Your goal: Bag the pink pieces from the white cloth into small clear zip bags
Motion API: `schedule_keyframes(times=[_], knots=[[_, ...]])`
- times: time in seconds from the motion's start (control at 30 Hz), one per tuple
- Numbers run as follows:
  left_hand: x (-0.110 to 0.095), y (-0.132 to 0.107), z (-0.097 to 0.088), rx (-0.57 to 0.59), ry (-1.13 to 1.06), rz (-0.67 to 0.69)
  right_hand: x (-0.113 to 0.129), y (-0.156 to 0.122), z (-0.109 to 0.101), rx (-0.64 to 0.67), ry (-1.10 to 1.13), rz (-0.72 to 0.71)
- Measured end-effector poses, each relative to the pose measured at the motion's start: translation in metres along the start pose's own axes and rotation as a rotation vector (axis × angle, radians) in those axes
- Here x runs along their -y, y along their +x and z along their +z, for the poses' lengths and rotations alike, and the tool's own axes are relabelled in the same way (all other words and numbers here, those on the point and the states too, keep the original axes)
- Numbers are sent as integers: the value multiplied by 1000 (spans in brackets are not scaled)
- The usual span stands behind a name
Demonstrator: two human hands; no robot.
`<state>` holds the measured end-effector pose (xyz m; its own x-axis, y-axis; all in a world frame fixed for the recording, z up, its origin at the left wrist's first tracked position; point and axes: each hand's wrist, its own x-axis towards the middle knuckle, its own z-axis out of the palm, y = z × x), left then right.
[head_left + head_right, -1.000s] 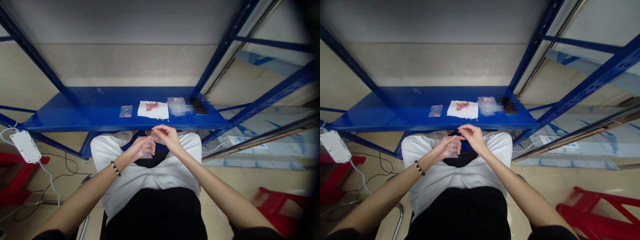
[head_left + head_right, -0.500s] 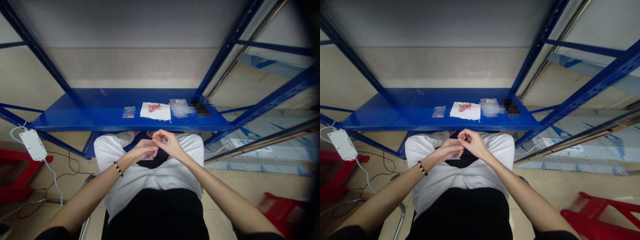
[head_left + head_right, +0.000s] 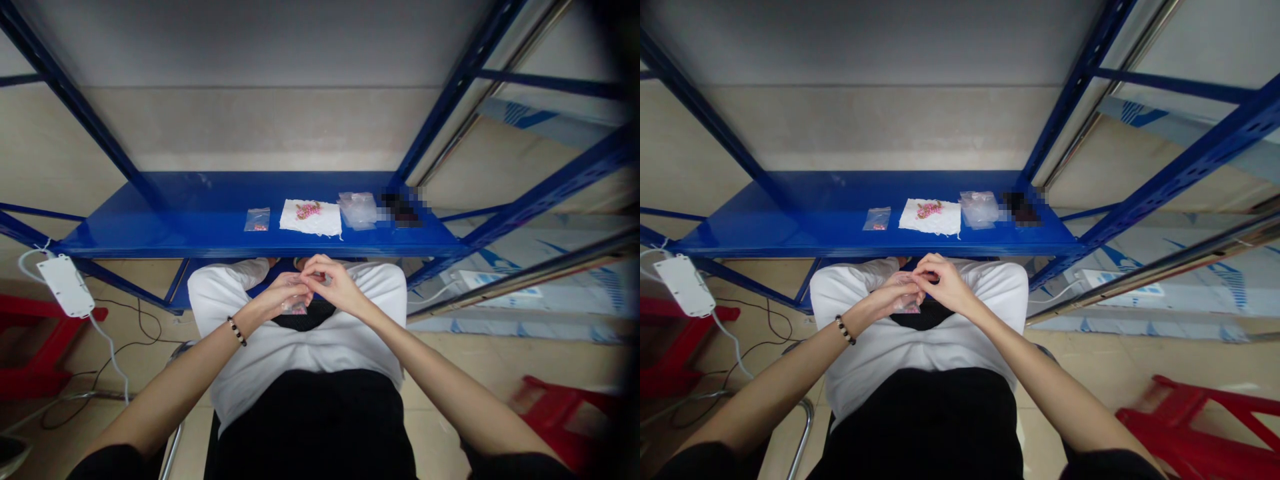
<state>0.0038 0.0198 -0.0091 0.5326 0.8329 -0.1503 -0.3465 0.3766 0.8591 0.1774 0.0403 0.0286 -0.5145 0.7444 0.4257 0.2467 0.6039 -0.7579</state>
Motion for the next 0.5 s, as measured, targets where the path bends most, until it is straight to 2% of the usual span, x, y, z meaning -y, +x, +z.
schedule_keyframes(times=[0.2, 0.5], knots=[[2, 1, -1, -34, -36, -36, 2, -1, 0, 12, -57, 18], [-3, -2, 5, -45, -49, -60, 1, -1, 0, 1, -18, 21]])
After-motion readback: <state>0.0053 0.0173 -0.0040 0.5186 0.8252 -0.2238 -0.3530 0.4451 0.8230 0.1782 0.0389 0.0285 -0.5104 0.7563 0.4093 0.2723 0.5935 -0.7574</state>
